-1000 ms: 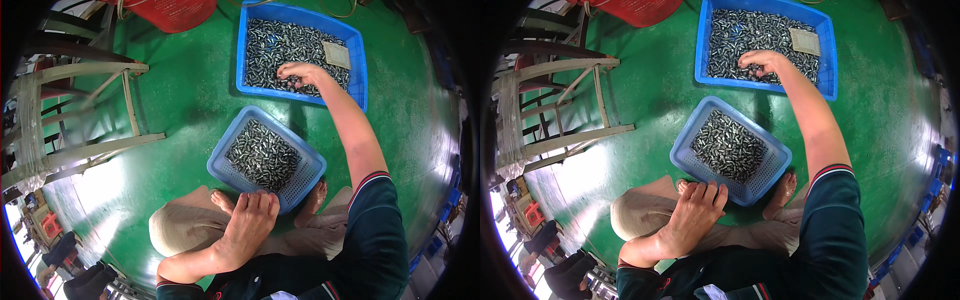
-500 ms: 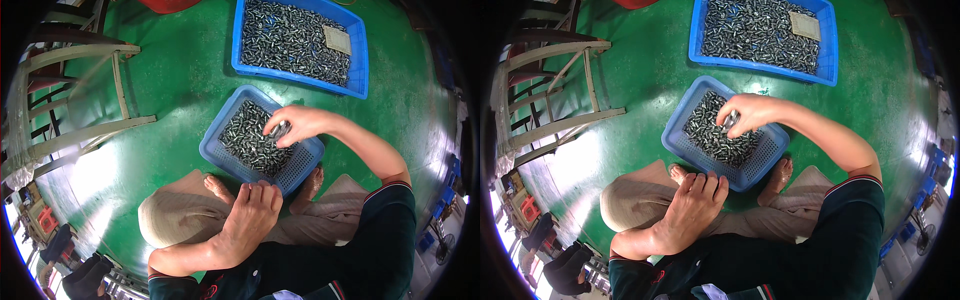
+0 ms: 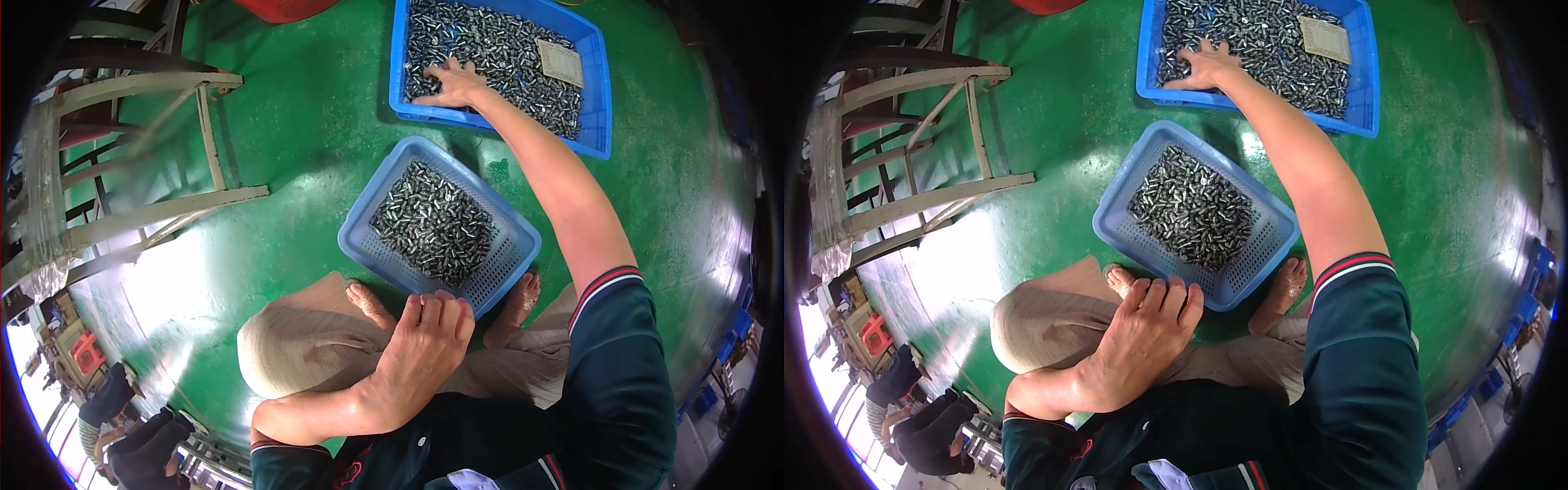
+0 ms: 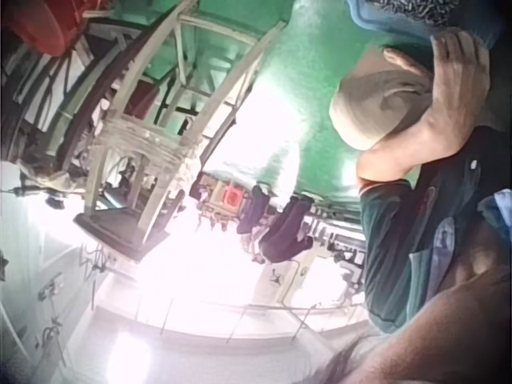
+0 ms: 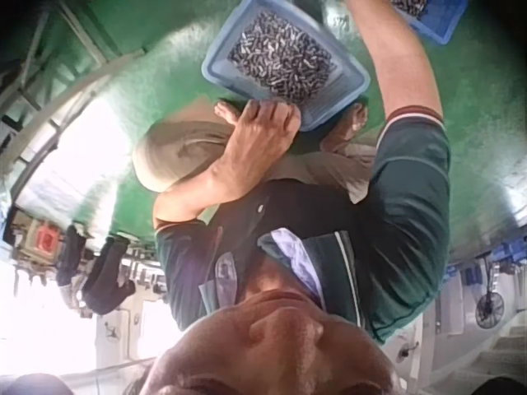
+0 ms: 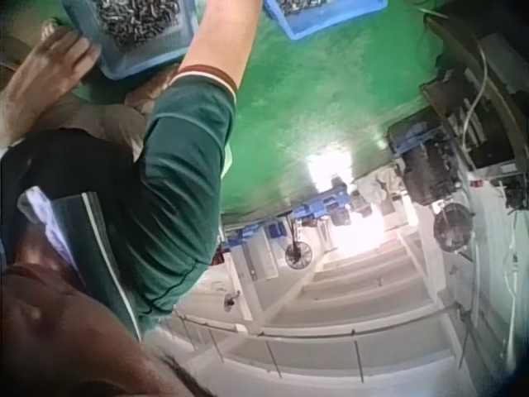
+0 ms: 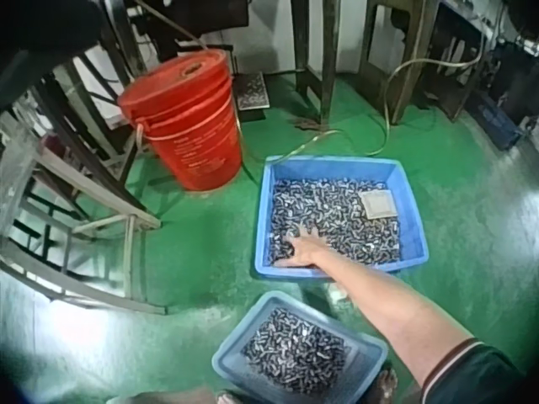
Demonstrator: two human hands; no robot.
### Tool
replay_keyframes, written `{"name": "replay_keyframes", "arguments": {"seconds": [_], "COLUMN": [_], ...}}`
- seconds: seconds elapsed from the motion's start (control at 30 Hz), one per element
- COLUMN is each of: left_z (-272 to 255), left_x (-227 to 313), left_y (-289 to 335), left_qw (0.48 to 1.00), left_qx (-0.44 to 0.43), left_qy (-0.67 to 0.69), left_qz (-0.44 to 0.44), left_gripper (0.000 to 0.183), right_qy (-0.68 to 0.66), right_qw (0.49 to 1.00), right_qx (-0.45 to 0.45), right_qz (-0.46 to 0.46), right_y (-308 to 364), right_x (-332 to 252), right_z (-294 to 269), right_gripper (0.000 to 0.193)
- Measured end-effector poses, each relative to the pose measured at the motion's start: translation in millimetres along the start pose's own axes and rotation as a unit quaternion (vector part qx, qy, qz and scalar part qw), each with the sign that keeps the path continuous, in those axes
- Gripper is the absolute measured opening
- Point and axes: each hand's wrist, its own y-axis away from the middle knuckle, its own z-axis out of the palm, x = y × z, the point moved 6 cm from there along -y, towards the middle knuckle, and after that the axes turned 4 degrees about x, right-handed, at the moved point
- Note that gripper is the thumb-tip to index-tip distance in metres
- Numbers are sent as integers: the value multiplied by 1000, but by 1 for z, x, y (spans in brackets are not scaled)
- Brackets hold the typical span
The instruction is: The person sorts small metal parts by hand, transferring them from a large blue bin into a small blue basket, then dumping the basket's contents into a machine hopper.
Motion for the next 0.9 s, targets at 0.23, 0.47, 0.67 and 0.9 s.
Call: {"name": "replay_keyframes", "arguments": {"seconds": [0.23,0.47,0.67,0.9], "left_z": [-4,-9,-2,6], "left_x": [2,-5,-11,-5], "left_y": [2,5,2,-1], "left_qw": [1000,1000,1000,999], "left_qx": [7,-9,-18,-31], "left_qy": [1,-9,17,7], "left_qz": [-4,-1,-2,-5], "left_gripper": [37,40,40,43], "right_qy": [-79,-157,-419,-453], "right_qw": [991,977,878,858], "right_qx": [-84,-126,-228,-234], "right_qz": [-69,-71,44,70], "right_y": [2,5,-2,30], "right_x": [5,9,43,57], "right_z": [22,9,17,-1], "right_gripper": [82,63,21,21]}}
